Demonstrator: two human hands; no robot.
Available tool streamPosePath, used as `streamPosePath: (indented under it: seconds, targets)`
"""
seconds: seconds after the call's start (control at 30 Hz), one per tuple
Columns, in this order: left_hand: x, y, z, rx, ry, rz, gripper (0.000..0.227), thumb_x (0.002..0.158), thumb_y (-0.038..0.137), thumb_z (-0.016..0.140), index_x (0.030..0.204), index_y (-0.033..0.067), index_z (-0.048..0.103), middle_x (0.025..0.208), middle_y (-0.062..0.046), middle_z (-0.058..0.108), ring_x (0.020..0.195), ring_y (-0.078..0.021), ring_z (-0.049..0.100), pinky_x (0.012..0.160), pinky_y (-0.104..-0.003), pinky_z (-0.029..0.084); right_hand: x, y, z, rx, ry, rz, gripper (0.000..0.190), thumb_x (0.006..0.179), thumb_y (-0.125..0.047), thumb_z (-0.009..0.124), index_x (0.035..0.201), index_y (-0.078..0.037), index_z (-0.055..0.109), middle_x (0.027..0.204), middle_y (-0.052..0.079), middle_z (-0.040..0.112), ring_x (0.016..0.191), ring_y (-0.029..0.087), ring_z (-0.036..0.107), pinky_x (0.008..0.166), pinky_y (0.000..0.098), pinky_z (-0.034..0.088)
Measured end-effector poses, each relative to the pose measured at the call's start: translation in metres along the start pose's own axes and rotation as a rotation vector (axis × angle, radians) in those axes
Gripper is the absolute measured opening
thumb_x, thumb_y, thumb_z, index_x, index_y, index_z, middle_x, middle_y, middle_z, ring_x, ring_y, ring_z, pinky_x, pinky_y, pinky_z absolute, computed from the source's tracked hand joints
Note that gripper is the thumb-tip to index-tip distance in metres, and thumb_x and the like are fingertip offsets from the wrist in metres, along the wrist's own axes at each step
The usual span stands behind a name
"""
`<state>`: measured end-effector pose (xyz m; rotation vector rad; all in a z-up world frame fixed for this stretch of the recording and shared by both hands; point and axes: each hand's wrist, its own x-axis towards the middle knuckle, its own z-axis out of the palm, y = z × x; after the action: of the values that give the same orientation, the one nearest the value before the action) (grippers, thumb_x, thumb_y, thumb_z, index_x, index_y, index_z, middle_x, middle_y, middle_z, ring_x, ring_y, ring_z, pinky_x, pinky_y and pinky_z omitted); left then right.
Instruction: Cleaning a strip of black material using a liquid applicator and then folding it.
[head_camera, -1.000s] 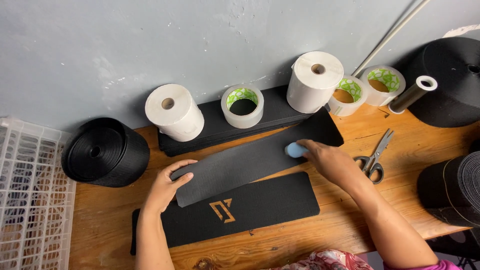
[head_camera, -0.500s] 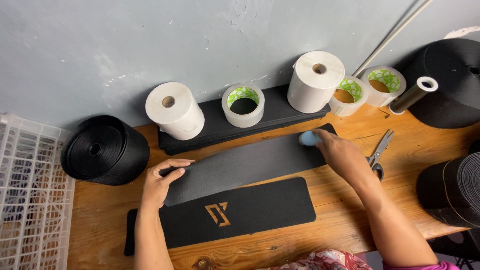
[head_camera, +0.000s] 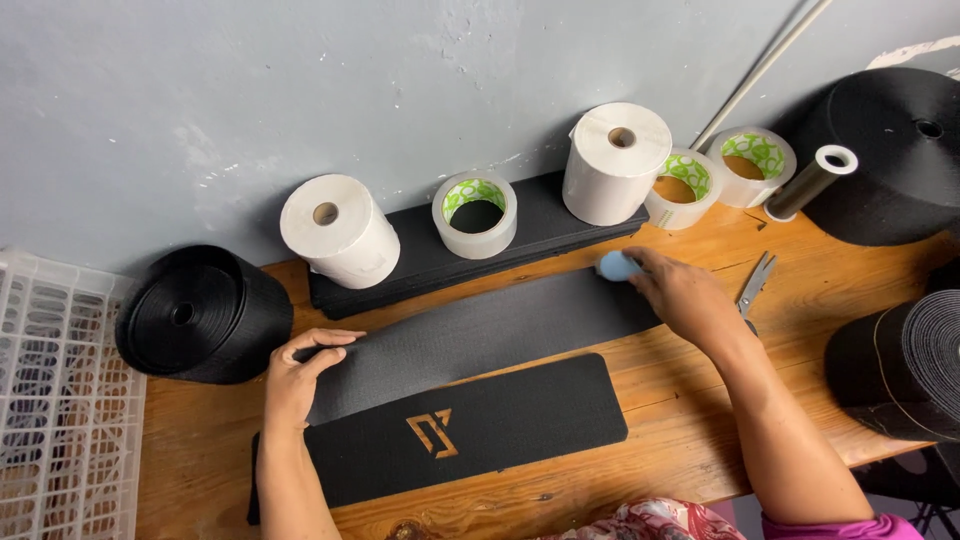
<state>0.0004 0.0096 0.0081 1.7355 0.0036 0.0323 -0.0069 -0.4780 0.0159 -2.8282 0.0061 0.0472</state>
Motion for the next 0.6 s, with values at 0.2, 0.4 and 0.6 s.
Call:
streamPosePath:
  seconds: [0.2,0.4,0.6]
  targets:
    - [-0.003,0.006,-0.006,-0.001,0.022,-0.034,0.012,0.073,-0.01,0.072,0.082,-0.0048,0.078,0.088,-0.02,0.077,0.091,-0.0227,0.069,0.091,-0.036,0.05,0.006,0.011,0.01,-0.032,-0.083,0.036,0.039,0.103,-0.028,0.055,0.142,-0.022,0.056,0.109,0.015,0.078,0.104,0.037,0.074,0.093,0.0501,0.058]
    - [-0.002,0.012,-0.003,-0.025,0.055,-0.083,0.014,0.074,-0.011,0.072,0.085,-0.0051,0.077,0.09,-0.02,0.076,0.092,-0.0221,0.066,0.094,-0.037,0.049,-0.004,-0.015,-0.028,0.075,-0.124,0.084,0.04,0.104,-0.024,0.055,0.143,-0.02,0.058,0.107,0.012,0.079,0.102,0.033,0.075,0.091,0.0466,0.059]
    - [-0.002,0.01,-0.02,0.049,0.051,-0.13,0.015,0.078,-0.006,0.066,0.088,-0.0023,0.076,0.099,-0.017,0.079,0.101,-0.024,0.074,0.101,-0.031,0.054,-0.001,-0.008,-0.028,0.034,-0.33,0.231,0.039,0.103,-0.036,0.047,0.142,-0.035,0.054,0.11,0.009,0.077,0.106,0.036,0.07,0.085,0.0473,0.051]
